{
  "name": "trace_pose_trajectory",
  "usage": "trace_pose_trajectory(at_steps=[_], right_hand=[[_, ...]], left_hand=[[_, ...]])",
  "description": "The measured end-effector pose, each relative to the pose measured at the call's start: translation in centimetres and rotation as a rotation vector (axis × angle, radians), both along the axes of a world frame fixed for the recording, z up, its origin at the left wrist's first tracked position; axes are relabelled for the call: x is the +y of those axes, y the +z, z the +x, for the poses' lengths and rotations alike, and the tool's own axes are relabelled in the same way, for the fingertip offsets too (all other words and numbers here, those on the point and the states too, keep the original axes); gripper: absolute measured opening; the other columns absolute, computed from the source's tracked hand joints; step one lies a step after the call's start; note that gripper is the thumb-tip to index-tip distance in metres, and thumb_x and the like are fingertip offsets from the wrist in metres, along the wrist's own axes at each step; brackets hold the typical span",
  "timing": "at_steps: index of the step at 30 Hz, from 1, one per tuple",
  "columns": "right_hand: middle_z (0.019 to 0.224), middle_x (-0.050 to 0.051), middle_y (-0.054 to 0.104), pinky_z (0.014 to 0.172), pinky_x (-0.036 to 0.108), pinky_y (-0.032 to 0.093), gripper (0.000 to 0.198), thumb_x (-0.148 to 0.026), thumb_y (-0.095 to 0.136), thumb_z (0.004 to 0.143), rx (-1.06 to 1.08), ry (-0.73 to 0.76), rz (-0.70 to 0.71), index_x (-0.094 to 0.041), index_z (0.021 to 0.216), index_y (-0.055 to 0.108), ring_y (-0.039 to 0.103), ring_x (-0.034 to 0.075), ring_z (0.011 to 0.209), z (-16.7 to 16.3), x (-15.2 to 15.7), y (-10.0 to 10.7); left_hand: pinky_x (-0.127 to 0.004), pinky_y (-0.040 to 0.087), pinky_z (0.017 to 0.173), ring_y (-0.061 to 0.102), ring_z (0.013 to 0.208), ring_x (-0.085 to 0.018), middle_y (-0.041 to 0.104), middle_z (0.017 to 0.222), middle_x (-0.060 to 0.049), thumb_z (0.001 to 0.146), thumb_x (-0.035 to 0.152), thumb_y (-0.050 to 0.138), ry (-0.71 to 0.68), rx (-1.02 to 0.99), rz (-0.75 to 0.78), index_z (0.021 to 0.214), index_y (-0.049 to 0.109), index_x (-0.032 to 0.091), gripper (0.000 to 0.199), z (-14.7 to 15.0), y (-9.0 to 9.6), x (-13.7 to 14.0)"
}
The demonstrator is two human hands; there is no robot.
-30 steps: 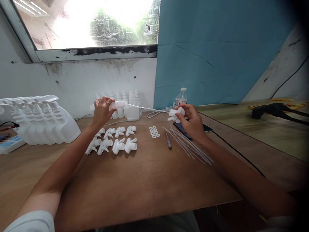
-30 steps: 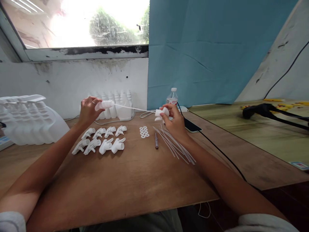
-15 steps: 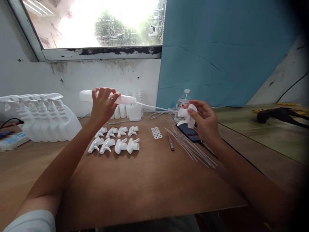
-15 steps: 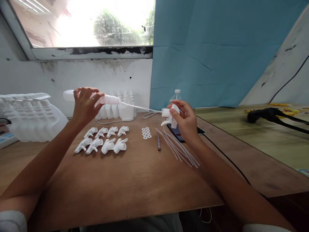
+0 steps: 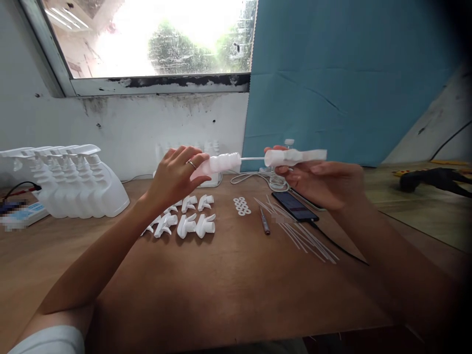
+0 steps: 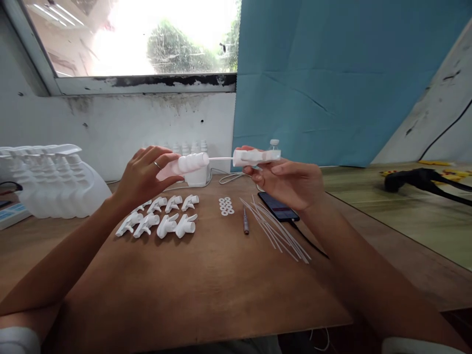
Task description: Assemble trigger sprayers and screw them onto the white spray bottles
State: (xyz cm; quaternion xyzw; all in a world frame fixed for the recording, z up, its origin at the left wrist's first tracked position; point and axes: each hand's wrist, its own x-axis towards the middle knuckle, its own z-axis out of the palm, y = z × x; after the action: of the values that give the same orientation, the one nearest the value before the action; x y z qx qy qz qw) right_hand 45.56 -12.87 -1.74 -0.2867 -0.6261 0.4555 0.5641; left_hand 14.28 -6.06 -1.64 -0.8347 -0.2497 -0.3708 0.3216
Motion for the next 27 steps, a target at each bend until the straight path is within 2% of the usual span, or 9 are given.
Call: trace_pose_trajectory(at_steps=[3,5,10,14,17,23,27], right_hand=[[0.112,0.004,0.064,0.071,0.036,0.054,0.034,-0.026,0.072,0.062,-0.055,-0.073,0.077,-0.026,0.097,0.071,0.062,0.021,0.090,-0.7,-0.6,1.6],[0.104,0.005,0.066,0.065,0.036,0.052,0.036,-0.030,0.075,0.064,-0.094,-0.111,0.118,-0.025,0.100,0.071,0.063,0.021,0.083,-1.3,-0.7,2.4],[0.085,0.004,0.066,0.058,0.035,0.050,0.024,-0.042,0.075,0.073,-0.194,-0.116,0.279,-0.024,0.087,0.069,0.064,0.022,0.077,-3.2,-1.2,3.3],[0.074,0.001,0.062,0.055,0.029,0.048,0.018,-0.040,0.070,0.081,-0.224,-0.176,0.428,-0.023,0.086,0.068,0.060,0.015,0.066,-5.4,-1.7,3.5],[0.073,0.000,0.059,0.052,0.025,0.046,0.015,-0.036,0.071,0.081,-0.231,-0.177,0.497,-0.022,0.085,0.068,0.058,0.012,0.063,-6.7,-1.7,3.4],[0.075,-0.002,0.057,0.055,0.023,0.046,0.014,-0.033,0.072,0.080,-0.299,-0.233,0.489,-0.021,0.086,0.068,0.053,0.009,0.062,-7.6,-1.2,3.0],[0.073,-0.002,0.057,0.054,0.023,0.045,0.012,-0.030,0.073,0.078,-0.351,-0.237,0.453,-0.021,0.081,0.066,0.053,0.010,0.063,-7.6,-1.2,2.7]], left_hand=[[-0.034,0.046,0.083,0.059,0.099,-0.021,0.063,0.109,-0.005,0.083,0.049,0.063,-0.087,-0.071,-0.075,0.112,0.053,0.022,0.041,0.6,0.2,-1.9],[-0.030,0.048,0.076,0.060,0.094,-0.019,0.063,0.106,-0.004,0.081,0.051,0.065,-0.152,-0.119,-0.152,0.110,0.054,0.022,0.042,1.1,0.1,-3.0],[-0.028,0.049,0.067,0.061,0.076,-0.014,0.064,0.096,-0.003,0.074,0.052,0.072,-0.274,-0.212,-0.402,0.105,0.055,0.020,0.048,2.5,-0.9,-4.6],[-0.030,0.052,0.064,0.063,0.078,-0.017,0.065,0.092,-0.004,0.068,0.054,0.074,-0.289,-0.269,-0.618,0.105,0.052,0.021,0.054,3.4,-1.9,-5.2],[-0.030,0.052,0.057,0.062,0.070,-0.017,0.064,0.081,-0.002,0.066,0.058,0.074,-0.292,-0.258,-0.785,0.101,0.051,0.024,0.053,3.8,-2.4,-5.4],[-0.027,0.046,0.047,0.059,0.061,-0.016,0.059,0.076,0.001,0.063,0.059,0.075,-0.207,-0.177,-0.918,0.095,0.048,0.025,0.054,4.2,-2.5,-5.2],[-0.025,0.042,0.043,0.059,0.057,-0.015,0.060,0.073,0.002,0.065,0.055,0.074,-0.267,-0.122,-1.013,0.093,0.047,0.024,0.049,4.2,-2.5,-5.0]])
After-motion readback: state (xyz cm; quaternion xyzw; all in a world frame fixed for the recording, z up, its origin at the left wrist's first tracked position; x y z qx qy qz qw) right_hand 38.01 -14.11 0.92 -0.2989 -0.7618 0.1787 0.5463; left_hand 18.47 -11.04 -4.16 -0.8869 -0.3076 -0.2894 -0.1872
